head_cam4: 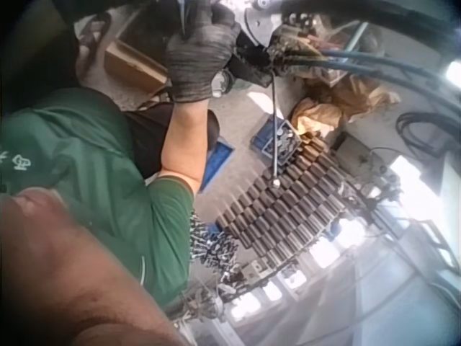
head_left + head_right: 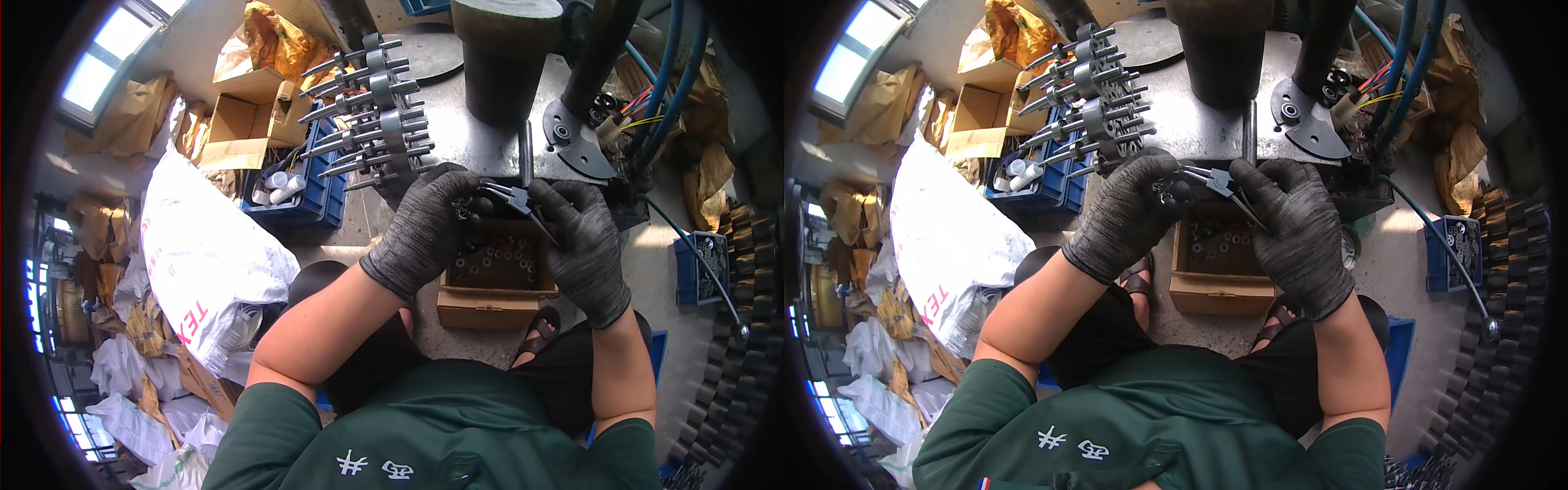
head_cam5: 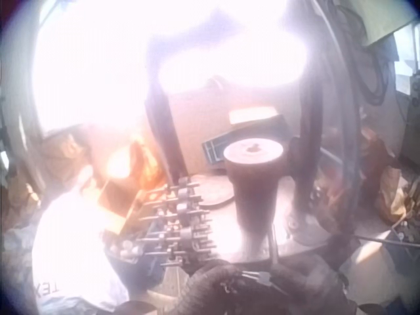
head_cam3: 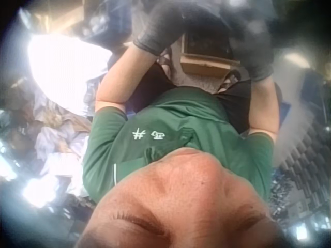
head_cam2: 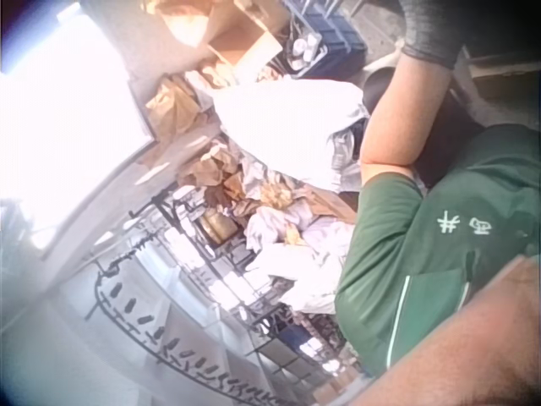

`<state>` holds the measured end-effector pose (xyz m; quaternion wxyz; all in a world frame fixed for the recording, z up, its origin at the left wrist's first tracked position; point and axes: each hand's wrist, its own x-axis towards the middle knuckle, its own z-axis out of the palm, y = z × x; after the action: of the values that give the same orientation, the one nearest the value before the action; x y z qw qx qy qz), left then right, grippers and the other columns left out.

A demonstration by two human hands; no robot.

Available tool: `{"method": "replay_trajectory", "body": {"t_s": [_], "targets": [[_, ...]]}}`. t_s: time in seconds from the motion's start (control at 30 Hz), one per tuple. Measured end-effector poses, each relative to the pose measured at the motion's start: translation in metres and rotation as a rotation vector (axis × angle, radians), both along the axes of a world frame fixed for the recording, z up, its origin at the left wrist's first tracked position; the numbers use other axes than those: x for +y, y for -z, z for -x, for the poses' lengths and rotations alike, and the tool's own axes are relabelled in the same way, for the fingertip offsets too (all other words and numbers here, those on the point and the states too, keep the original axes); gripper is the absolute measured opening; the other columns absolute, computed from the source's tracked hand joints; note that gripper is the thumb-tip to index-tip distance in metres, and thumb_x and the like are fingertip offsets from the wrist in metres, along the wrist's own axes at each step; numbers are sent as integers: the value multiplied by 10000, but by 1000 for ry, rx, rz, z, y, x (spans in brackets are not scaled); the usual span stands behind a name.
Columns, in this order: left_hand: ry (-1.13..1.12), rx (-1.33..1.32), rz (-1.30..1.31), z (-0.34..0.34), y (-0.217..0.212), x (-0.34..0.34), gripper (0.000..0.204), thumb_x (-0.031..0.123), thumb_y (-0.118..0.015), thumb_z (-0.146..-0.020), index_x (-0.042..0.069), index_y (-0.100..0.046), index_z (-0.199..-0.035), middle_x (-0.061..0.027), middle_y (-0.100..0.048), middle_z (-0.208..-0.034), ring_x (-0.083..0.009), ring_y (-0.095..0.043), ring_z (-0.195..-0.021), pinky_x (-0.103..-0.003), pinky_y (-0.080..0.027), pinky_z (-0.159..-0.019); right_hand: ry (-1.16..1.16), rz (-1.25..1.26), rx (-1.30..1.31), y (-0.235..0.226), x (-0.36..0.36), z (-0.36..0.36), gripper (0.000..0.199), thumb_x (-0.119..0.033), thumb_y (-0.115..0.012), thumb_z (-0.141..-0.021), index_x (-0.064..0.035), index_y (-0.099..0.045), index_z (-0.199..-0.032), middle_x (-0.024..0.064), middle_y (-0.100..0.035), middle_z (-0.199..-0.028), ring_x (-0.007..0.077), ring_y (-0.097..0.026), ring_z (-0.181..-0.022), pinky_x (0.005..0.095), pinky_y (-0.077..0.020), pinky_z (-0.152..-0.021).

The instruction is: Manually operate a small hydraulic or manual press and use various hand tools to assemble or shape small metal industrial components.

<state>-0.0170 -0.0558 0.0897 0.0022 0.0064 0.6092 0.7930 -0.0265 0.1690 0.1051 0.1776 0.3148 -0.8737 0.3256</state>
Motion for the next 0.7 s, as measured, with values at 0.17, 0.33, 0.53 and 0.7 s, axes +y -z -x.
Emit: {"method": "replay_trajectory", "body": {"t_s": [0.17,0.33,0.53,0.7], "targets": [[57,-92,87,-6,-6,-5,145,29,-643,-909,59,-608,-1046,-54,-621,-979,-141,-649,-914,-286,-544,-784,0,-13,-4,1,-1,0,588,75,-697,-707,-112,-680,-1265,178,-660,-1078,353,-647,-989,423,-551,-840],[-24,-366,-235,-6,-19,3,245,144,-642,-923,30,-589,-1134,-91,-643,-940,-166,-657,-831,-288,-560,-690,-12,-48,-10,10,-1,6,587,81,-680,-734,-108,-667,-1290,193,-659,-1063,351,-663,-939,393,-559,-822],[113,-249,-271,-11,0,17,306,0,-596,-882,6,-586,-1189,-125,-633,-1082,-186,-672,-945,-307,-592,-815,-176,572,-947,52,-16,27,505,31,-647,-837,-15,-606,-1338,81,-680,-1060,175,-680,-947,312,-567,-802],[156,67,2,-21,-9,30,296,-53,-546,-885,1,-577,-1175,-132,-635,-1089,-194,-660,-948,-326,-593,-800,-439,822,-1099,65,-40,21,438,-55,-692,-843,2,-612,-1270,50,-671,-1071,129,-653,-1011,270,-562,-878]]}}
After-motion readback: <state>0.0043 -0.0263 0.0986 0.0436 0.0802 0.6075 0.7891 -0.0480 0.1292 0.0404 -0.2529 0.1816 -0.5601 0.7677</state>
